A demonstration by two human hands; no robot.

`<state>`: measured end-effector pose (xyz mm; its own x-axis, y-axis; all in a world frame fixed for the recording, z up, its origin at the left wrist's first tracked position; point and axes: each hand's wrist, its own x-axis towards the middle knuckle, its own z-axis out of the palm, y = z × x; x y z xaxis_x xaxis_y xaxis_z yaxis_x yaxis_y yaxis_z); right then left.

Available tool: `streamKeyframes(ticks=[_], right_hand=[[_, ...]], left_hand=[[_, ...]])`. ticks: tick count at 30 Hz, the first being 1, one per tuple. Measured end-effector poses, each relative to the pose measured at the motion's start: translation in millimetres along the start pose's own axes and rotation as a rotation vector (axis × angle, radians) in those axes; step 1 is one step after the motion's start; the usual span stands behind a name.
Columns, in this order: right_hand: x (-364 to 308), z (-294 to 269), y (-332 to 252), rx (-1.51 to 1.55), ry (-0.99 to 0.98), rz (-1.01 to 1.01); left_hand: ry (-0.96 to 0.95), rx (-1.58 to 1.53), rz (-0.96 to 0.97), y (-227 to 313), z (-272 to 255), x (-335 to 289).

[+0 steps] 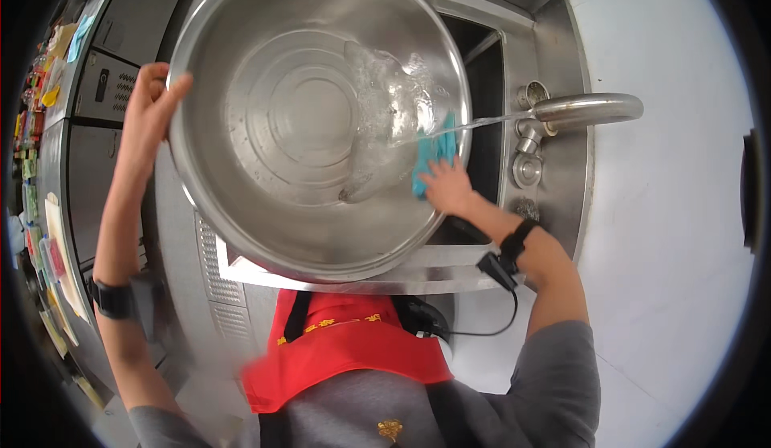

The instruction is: Cleaning a large stainless steel mixing bowl in a kitchen sink using a blue sponge.

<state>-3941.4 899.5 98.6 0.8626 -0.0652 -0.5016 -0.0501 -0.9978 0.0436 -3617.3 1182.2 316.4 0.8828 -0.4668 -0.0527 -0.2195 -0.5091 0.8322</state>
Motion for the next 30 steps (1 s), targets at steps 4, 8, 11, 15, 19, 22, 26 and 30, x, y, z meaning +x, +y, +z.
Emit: streamKeyframes(ticks=[4,8,11,15,19,22,26,30], right_hand=[[-21,-38,-73,0.345,-0.433,-0.242],[11,-74,-154,1.099,-0.277,-0.232],[38,-108,-170,1.357,-0.269,-0.206],[40,-41,-128,0.936,-0.355,-0.35],[9,-20,-39,0.343,-0.471,-0.123],[7,6,-2,0.069,-0.358,0.008],[-7,1,-40,0.177,-0.285,0.188],[-34,-55,-129,0.632,-0.128,-0.04]], left_hand=[[-0.283,-0.039,-0.192,-35,26,-96],[-0.286,-0.506,-0.394,-40,73,-160],[-0.311,-0.579,-0.334,-40,81,-165],[-0.397,-0.533,-0.344,-33,71,-159],[-0.399,-0.493,-0.334,-39,70,-162],[-0.344,-0.437,-0.276,-41,74,-161],[-0.366,-0.476,-0.245,-43,77,-163],[-0.342,-0.628,-0.211,-42,87,-167]])
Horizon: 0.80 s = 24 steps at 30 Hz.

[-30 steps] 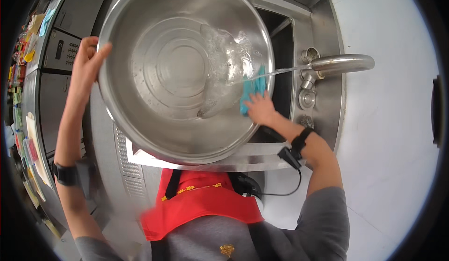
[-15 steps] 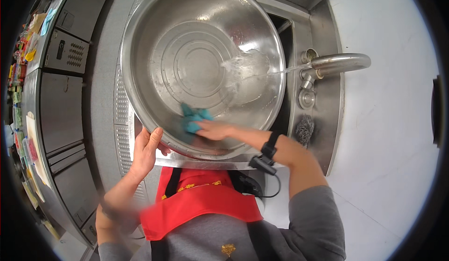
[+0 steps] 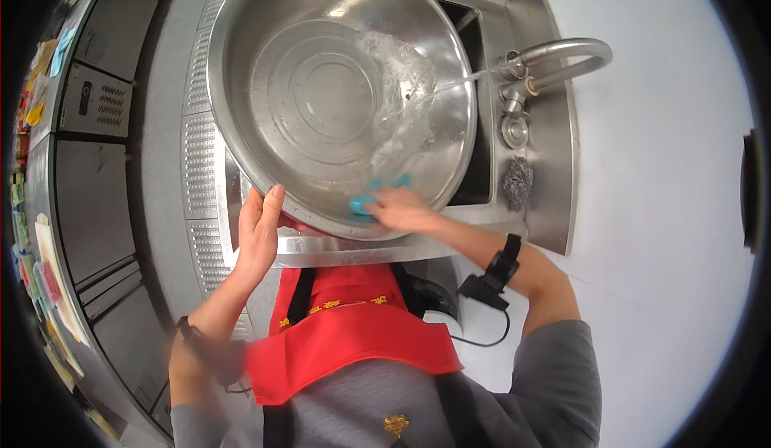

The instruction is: Cleaning a large stainless steel mixing bowl in a kitchen sink using a blue sponge.

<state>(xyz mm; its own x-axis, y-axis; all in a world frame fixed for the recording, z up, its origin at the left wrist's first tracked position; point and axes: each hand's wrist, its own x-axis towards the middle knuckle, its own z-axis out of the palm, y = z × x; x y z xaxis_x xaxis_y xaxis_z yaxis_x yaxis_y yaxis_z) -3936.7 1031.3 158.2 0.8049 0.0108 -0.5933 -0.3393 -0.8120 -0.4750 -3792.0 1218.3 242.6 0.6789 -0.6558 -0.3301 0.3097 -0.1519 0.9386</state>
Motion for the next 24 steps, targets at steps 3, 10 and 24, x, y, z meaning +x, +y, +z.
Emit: streamKeyframes(ticks=[3,10,24], right_hand=[[-9,-7,-93,0.293,0.474,0.122],[-35,17,-72,0.054,0.639,0.0],[75,-121,206,-0.774,0.452,0.296]], left_hand=[[-0.016,-0.071,0.013,-9,-2,2],[0.171,0.043,0.054,26,-30,27],[0.386,0.203,-0.088,60,-37,35]])
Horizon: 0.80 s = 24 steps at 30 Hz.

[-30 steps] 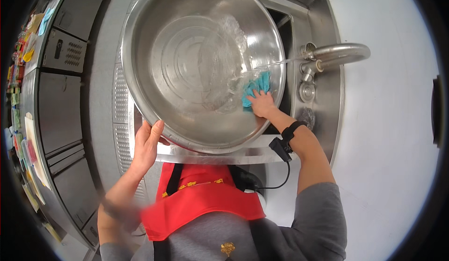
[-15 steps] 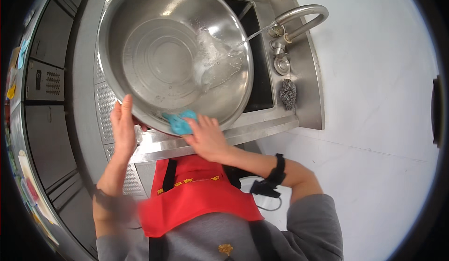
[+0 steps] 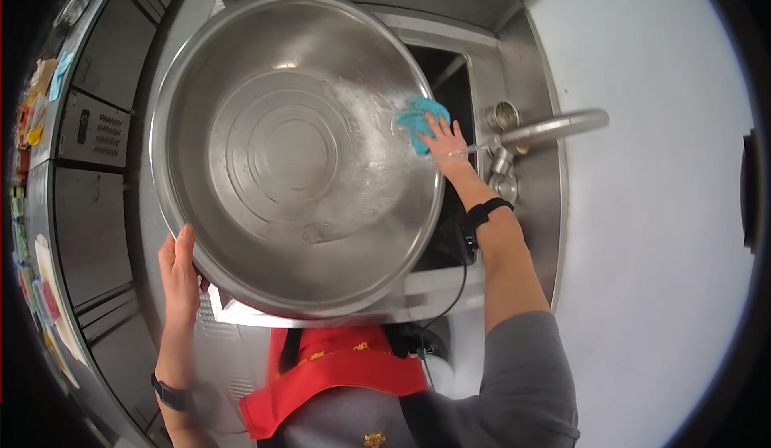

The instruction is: Cleaning a large stainless steel mixing bowl in a kitchen sink using a blue sponge.

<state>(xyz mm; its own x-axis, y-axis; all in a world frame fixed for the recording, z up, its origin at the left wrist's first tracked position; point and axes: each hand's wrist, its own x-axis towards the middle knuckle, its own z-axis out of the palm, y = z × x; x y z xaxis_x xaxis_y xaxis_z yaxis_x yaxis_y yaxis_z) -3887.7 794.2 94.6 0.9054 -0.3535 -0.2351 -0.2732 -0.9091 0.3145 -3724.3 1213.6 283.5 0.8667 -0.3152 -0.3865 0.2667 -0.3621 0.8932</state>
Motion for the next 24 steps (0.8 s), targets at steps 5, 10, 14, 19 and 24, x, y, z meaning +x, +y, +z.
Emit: streamKeyframes(ticks=[5,10,14,19,24], right_hand=[[36,8,12,0.142,0.154,0.096],[-59,26,-10,0.116,0.16,-0.011],[-143,-8,-67,0.259,0.023,-0.047],[-179,-82,-160,0.638,-0.151,-0.028],[-144,-167,-246,1.267,-0.084,0.043]], left_hand=[[-0.02,0.015,0.004,-2,1,7],[-0.062,0.024,-0.004,2,7,20],[-0.1,0.018,0.021,0,10,27],[-0.212,0.051,0.098,-1,10,25],[-0.284,-0.055,0.148,-23,-15,19]])
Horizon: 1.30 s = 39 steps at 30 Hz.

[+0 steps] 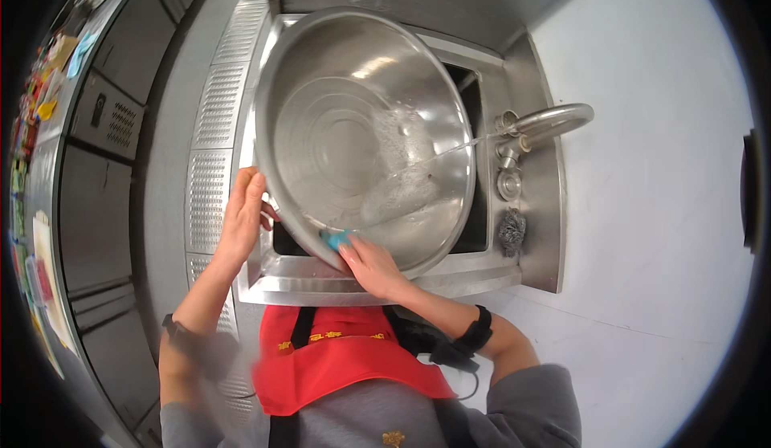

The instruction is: Cleaning a large stainless steel mixing bowl in a kitchen sink using a blue sponge.

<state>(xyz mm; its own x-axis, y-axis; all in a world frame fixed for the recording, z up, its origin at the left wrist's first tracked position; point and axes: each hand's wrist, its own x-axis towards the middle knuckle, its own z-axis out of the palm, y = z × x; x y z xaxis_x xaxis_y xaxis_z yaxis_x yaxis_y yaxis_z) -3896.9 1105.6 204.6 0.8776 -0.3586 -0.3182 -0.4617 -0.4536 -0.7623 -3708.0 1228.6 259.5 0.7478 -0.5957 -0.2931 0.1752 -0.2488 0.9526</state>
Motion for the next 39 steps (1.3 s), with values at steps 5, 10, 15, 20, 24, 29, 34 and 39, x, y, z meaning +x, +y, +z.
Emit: streamKeyframes(ticks=[5,10,15,20,24,29,34,39], right_hand=[[60,3,-76,0.742,-0.074,0.267],[72,10,-86,0.327,0.141,-0.086],[6,-13,-39,0.008,0.0,0.104],[-3,-45,-27,0.518,0.136,0.222],[10,-53,-108,0.632,0.273,-0.025],[22,-55,-189,0.718,0.091,-0.222],[53,-45,-192,0.628,-0.184,-0.23],[50,-29,-164,0.233,0.023,-0.412]], left_hand=[[-0.028,-0.141,-0.018,-28,-19,-28],[-0.011,-0.188,-0.028,-56,-48,-65],[0.006,-0.25,-0.047,-59,-68,-79],[-0.109,-0.269,0.196,-50,-53,-69],[-0.143,-0.265,0.425,-22,-34,-58],[-0.096,-0.333,0.575,25,-24,-43],[0.104,-0.4,0.618,46,-18,-19],[0.37,-0.568,0.459,-1,-43,14]])
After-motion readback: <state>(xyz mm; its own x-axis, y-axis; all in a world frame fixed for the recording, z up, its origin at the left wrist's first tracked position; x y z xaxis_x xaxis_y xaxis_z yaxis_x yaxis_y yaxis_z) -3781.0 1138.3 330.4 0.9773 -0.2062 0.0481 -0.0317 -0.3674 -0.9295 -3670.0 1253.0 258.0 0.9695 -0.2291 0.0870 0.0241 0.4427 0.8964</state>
